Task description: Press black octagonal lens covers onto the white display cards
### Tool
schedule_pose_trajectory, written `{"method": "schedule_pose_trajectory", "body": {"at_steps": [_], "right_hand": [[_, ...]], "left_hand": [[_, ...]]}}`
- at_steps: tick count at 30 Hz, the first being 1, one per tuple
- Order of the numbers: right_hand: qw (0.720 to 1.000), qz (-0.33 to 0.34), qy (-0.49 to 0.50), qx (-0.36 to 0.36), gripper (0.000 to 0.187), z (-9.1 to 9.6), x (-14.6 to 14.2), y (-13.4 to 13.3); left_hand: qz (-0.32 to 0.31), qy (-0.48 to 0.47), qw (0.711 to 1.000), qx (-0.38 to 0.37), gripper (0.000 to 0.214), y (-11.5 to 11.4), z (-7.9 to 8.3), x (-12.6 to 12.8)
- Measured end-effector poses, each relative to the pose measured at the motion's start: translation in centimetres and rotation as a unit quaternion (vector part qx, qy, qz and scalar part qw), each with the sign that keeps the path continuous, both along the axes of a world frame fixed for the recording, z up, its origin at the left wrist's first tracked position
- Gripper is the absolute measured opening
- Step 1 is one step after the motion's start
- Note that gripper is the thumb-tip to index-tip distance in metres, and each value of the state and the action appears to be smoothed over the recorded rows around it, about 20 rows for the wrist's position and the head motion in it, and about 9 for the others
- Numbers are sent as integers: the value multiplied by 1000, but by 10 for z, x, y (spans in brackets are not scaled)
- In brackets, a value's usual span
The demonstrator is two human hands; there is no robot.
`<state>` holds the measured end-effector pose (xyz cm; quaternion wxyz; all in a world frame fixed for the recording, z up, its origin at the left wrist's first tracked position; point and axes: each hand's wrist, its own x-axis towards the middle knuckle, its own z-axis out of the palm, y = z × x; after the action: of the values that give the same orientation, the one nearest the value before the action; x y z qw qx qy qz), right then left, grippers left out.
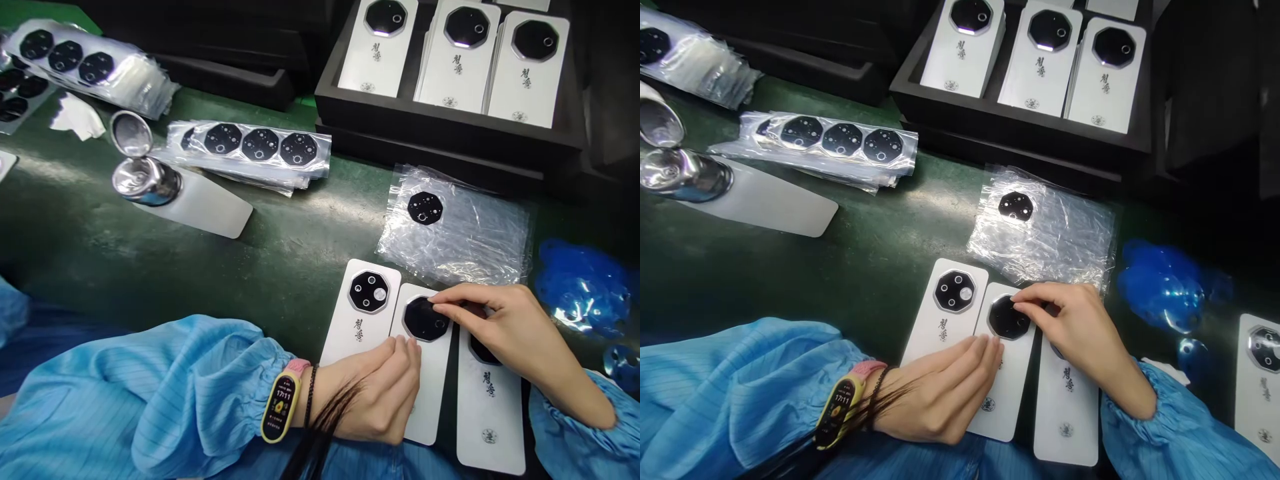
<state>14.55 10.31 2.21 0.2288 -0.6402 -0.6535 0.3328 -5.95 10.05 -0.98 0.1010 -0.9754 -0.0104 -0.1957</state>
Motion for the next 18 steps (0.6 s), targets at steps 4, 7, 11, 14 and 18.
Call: {"method": "schedule_pose_trajectory", "body": {"at_steps": [4, 7, 11, 14, 18], "right_hand": [[1000, -9, -1, -3, 18, -2, 0, 0], [1000, -16, -3, -4, 18, -2, 0, 0], [1000, -22, 0, -8, 18, -2, -1, 0], [1000, -19, 5, -5, 17, -1, -1, 0], [1000, -13, -5, -2, 18, -3, 0, 0]], "left_hand": [[4, -4, 1000, -2, 28, -2, -1, 0], [2, 0, 1000, 3, 29, -2, -1, 0], [-1, 2, 1000, 3, 28, -1, -2, -1], [-3, 1, 1000, -3, 28, 0, -2, -1], [-1, -2, 1000, -8, 28, -1, -1, -1]]}}
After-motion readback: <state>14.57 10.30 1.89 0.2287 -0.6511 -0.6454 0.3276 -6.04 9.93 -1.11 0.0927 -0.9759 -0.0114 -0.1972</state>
